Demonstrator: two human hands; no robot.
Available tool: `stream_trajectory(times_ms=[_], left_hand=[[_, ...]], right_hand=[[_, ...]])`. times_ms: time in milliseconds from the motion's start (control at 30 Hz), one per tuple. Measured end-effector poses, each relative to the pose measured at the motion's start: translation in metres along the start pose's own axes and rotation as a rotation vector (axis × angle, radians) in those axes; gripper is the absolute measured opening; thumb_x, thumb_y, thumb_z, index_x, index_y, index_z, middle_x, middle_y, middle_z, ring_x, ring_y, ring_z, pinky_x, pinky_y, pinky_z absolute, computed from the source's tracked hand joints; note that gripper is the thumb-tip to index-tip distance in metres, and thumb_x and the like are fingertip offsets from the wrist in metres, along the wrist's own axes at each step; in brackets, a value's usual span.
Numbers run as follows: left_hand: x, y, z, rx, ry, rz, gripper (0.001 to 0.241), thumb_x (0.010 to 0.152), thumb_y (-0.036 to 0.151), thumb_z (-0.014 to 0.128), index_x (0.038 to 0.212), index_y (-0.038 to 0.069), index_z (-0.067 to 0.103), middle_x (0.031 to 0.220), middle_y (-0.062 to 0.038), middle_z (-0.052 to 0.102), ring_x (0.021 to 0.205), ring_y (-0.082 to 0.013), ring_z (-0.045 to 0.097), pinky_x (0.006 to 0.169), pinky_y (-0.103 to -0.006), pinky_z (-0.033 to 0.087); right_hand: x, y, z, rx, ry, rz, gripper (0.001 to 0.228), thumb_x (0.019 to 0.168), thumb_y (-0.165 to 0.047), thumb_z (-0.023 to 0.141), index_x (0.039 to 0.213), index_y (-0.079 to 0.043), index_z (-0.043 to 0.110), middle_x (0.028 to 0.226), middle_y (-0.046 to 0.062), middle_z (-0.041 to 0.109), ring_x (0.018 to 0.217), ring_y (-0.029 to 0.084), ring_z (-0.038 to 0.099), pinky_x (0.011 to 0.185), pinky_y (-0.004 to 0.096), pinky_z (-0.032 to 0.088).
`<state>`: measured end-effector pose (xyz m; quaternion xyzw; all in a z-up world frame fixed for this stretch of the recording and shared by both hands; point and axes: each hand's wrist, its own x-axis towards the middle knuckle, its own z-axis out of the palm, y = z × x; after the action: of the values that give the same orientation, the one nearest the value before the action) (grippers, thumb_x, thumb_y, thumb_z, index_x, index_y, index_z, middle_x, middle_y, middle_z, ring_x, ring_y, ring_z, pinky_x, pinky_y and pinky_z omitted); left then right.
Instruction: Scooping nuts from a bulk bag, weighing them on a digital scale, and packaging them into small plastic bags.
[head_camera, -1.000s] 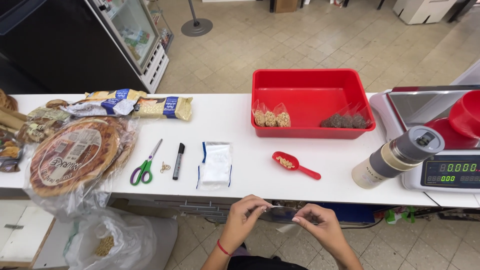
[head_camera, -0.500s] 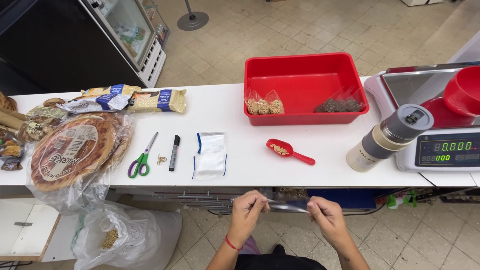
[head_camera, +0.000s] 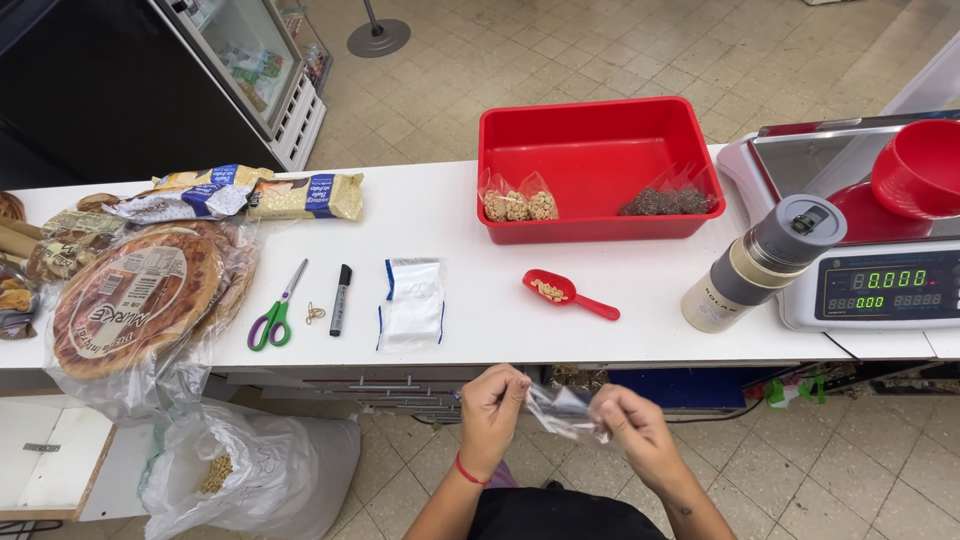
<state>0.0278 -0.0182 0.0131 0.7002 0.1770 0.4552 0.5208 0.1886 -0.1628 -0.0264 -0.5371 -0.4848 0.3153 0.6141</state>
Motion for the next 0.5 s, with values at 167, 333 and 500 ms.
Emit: stream_trajectory(times_ms=[167,333,500], left_hand=[[0.005,0.002,-0.005,0.094,-0.108,-0.020,0.018,0.094,0.019,0.063,0.087,0.007,0.074,0.079,-0.003,0.057,0.073,-0.0145,0.056,0.064,-0.0251,0.048],[0.004,0.004,-0.002,-0.004,-0.165,-0.160,0.016,0.089,0.011,0.068,0.102,0.007,0.076,0.087,-0.006,0.069,0.079,-0.0136,0.065,0.069,-0.0229,0.054],[-0.001,0.012,0.014,-0.116,-0.284,-0.326,0.043,0.087,0.007,0.069,0.129,0.007,0.061,0.089,-0.005,0.075,0.081,-0.0132,0.070,0.085,-0.0283,0.059]], right_hand=[[0.002,-0.002,-0.017,0.082,0.132,-0.068,0.021,0.097,-0.013,0.052,0.083,-0.003,0.064,0.072,0.004,0.059,0.059,0.011,0.053,0.050,0.020,0.044],[0.003,0.004,-0.019,0.666,0.054,-0.012,0.049,0.102,-0.044,0.040,0.085,-0.007,0.066,0.072,0.009,0.059,0.063,0.021,0.052,0.057,0.033,0.042],[0.008,0.005,0.008,0.208,0.102,0.268,0.042,0.090,-0.031,0.057,0.119,-0.002,0.066,0.108,0.011,0.071,0.102,0.019,0.064,0.088,0.034,0.052]])
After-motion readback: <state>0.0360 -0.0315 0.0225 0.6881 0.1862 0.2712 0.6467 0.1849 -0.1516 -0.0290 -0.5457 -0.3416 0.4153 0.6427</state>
